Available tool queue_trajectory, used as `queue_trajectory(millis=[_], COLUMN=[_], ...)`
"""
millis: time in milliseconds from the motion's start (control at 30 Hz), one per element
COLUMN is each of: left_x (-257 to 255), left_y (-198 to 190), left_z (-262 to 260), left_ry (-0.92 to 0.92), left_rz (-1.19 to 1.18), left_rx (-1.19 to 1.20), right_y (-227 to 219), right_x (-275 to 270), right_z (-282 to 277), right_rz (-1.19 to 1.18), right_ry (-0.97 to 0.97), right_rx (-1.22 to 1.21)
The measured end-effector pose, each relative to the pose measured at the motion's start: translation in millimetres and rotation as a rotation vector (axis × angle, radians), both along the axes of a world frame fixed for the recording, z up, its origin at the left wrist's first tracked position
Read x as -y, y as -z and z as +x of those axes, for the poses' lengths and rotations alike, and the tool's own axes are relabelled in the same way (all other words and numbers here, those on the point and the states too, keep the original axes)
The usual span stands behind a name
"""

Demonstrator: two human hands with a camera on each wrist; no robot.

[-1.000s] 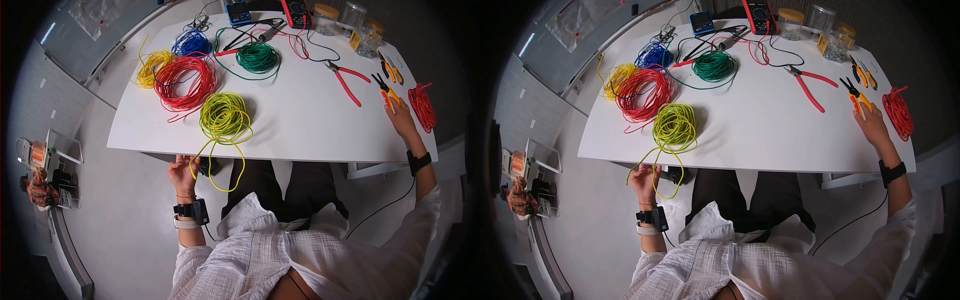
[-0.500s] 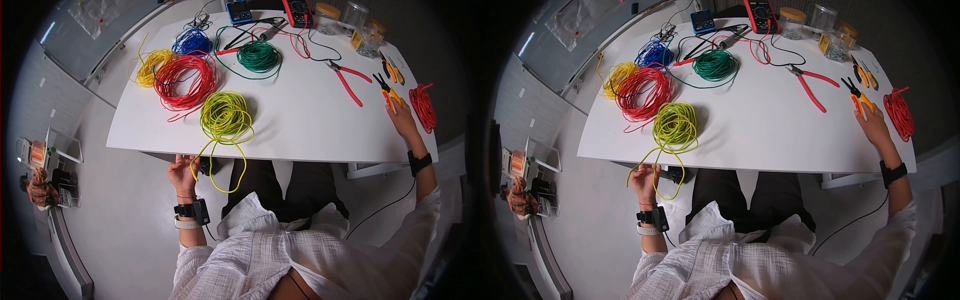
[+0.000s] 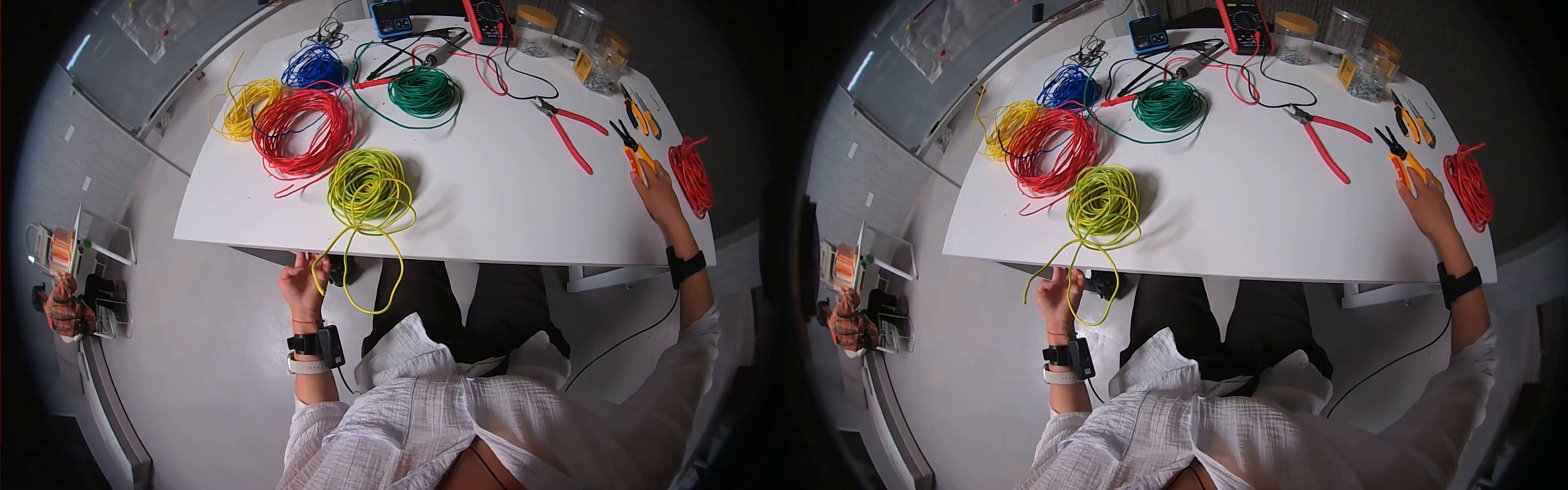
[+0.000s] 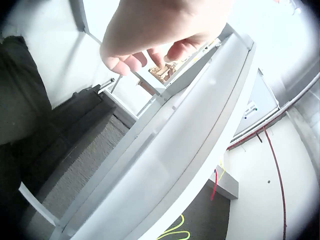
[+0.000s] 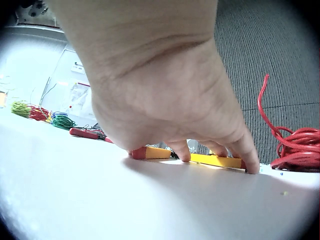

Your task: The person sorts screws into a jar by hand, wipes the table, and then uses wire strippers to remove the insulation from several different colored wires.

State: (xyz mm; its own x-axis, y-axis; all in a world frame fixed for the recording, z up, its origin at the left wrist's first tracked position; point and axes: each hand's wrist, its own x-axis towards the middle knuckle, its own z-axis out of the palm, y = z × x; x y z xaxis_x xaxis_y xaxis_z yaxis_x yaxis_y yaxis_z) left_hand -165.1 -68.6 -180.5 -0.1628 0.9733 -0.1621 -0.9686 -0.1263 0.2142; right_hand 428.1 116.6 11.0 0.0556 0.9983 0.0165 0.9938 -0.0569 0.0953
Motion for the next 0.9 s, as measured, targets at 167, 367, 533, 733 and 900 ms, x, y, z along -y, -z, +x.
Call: queue_trajectory(millis=[167, 367, 533, 733, 900], left_x=[7, 6, -2, -5, -5], left_y=[-3, -4, -14, -28, -28], left_z=[2, -2, -7, -12, -15], left_ry=[-0.011, -0.053, 0.035, 0.058, 0.068], left_rz=[-0.028, -0.046, 0.117, 0.260, 0.276], left_rx=[0.056, 0.064, -0.115, -0.100, -0.123], right_y=[1, -1, 2, 3, 2], right_x=[-2, 1, -1, 3, 2], right_z=[2, -4, 3, -2, -2], right_rz=[-0.003, 0.013, 0.015, 0.071, 0.061], right_ry=[-0.010, 0.010, -0.017, -0.032, -0.013], right_rx=[-0.017, -0.013, -0.014, 0.015, 0.015])
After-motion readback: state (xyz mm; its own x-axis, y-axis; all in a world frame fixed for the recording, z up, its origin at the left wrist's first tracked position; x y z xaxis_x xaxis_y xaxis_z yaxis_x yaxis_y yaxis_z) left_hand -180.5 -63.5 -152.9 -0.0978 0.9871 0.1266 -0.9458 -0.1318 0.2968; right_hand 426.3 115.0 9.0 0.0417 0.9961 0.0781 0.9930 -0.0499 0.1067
